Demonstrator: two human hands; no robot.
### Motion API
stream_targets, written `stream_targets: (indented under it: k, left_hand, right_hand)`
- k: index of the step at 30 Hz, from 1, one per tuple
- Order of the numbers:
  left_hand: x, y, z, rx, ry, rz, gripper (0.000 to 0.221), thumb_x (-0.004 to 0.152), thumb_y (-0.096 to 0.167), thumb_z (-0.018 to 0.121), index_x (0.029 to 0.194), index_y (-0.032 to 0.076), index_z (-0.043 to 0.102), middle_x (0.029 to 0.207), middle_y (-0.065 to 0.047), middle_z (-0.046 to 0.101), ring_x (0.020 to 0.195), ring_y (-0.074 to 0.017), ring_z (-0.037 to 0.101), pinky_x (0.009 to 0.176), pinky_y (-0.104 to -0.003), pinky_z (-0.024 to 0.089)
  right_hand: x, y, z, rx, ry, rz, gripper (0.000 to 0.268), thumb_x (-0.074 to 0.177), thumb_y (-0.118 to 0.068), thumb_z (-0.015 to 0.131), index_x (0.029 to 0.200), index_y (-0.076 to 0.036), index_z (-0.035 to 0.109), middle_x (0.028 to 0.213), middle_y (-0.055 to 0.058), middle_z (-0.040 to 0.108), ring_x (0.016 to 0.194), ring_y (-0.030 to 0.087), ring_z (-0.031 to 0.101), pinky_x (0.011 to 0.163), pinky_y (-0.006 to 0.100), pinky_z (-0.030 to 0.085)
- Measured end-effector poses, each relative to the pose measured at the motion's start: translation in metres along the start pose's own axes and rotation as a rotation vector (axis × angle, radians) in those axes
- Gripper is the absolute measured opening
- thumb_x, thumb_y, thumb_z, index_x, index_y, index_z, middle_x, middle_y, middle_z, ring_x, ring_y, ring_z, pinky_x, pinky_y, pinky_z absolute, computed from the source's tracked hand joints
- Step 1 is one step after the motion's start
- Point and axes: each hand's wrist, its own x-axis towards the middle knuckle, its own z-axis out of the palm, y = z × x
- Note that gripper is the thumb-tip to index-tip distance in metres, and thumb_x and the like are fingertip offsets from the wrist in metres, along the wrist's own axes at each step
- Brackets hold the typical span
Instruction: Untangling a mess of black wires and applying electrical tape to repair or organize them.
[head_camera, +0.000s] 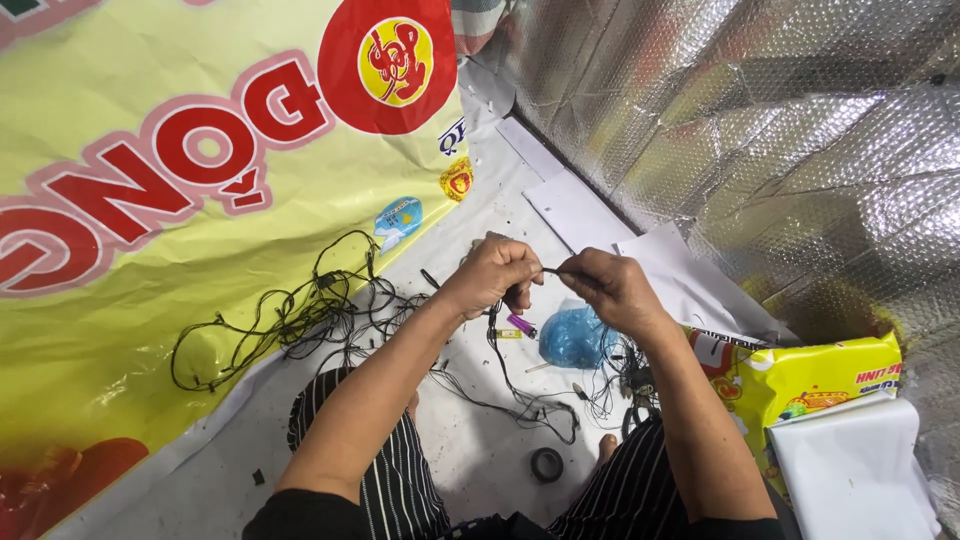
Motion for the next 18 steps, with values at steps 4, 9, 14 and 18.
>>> stream_targets:
  k: [4, 9, 14, 18]
  left_hand:
    - [0.002, 0.011, 0.009, 0.055, 0.050, 0.046, 0.015, 0.097, 0.006, 0.061, 0.086, -0.003, 0.067, 0.054, -0.005, 0.054, 0.043, -0.0122, 0.061, 0.035, -0.021, 0.051]
    - [0.010, 0.012, 0.022, 0.088, 0.066, 0.103, 0.017, 0.098, 0.009, 0.062, 0.088, -0.002, 0.069, 0.052, -0.001, 0.045, 0.040, -0.0049, 0.049, 0.034, -0.016, 0.042]
    - [0.014, 0.022, 0.028, 0.240, 0.105, 0.192, 0.012, 0.093, 0.004, 0.062, 0.087, 0.002, 0.073, 0.051, -0.002, 0.052, 0.041, -0.0042, 0.050, 0.035, -0.017, 0.041]
    - [0.028, 0.058, 0.029, 0.619, 0.163, 0.392, 0.016, 0.090, 0.012, 0.061, 0.078, 0.008, 0.071, 0.049, -0.004, 0.057, 0.048, -0.0124, 0.053, 0.045, -0.028, 0.044]
  right_hand:
    - [0.003, 0.012, 0.000, -0.073, 0.080, -0.044, 0.010, 0.090, -0.008, 0.077, 0.100, -0.004, 0.076, 0.072, 0.012, 0.070, 0.067, 0.031, 0.071, 0.066, 0.039, 0.056]
    - [0.004, 0.004, 0.001, -0.097, 0.169, -0.087, 0.010, 0.088, -0.002, 0.077, 0.098, -0.005, 0.075, 0.069, 0.012, 0.066, 0.062, 0.031, 0.067, 0.063, 0.038, 0.054]
    - [0.005, 0.014, 0.006, -0.167, 0.272, -0.148, 0.011, 0.090, -0.001, 0.078, 0.099, -0.007, 0.077, 0.072, 0.009, 0.066, 0.062, 0.026, 0.066, 0.063, 0.035, 0.054]
    - [0.017, 0.018, 0.010, -0.226, 0.378, -0.274, 0.017, 0.093, -0.002, 0.078, 0.109, -0.008, 0.078, 0.088, 0.010, 0.068, 0.079, 0.031, 0.070, 0.072, 0.040, 0.056]
